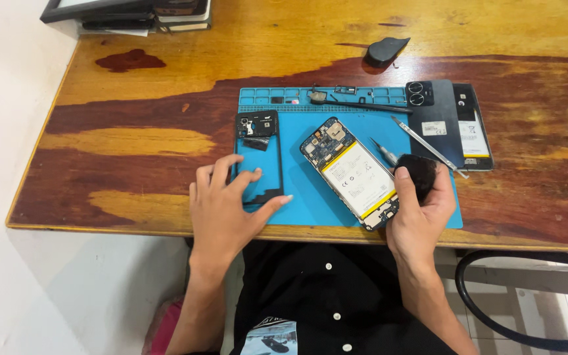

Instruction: The person pries open the back of a smartphone by hand, separates the back cover, and places the phone body on a blue repair mat. They then use a black pry tool to lift and work around the internal battery and board area of the opened phone, with a screwdriver and other phone parts on the mat.

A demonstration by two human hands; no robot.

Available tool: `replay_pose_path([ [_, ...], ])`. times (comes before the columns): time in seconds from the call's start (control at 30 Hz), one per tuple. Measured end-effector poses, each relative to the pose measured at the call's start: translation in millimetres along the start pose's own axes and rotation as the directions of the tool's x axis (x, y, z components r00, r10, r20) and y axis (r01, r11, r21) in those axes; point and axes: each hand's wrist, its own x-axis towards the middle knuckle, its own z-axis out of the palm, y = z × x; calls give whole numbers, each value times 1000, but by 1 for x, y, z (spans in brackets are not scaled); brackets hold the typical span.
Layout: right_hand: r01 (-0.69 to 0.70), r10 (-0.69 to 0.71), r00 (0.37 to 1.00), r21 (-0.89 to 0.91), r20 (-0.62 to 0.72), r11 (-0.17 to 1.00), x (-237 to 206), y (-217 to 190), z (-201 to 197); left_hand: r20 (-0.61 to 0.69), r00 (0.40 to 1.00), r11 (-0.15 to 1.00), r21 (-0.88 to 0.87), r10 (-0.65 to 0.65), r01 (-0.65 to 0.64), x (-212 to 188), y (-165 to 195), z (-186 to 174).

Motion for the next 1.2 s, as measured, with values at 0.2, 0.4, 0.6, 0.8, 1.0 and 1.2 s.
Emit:
replay_pose_path([
  [0.2,1,-1,1000,-4,0,1000,4,-15,18,59,998,995,-98,22,-16,12,-19,-31],
  [0.4,8,-8,1000,-22,-5,1000,22,-27,24,52,999,994,-111,8,-3,34,-8,-36],
  [0.6,1,1,1000,-46,31,999,22,-16,21,59,998,992,-126,10,-3,30,-15,-26],
  [0.8,-15,41,995,-261,94,965,12,-15,26,66,998,992,-128,20,-11,22,-21,-26],
  [1.0,34,50,984,-453,172,891,-2,-18,43,77,997,991,-130,32,-22,16,-35,-37],
  [1.2,148,-26,976,-564,218,812,-7,-21,61,75,997,991,-136,13,-3,15,-41,-44],
])
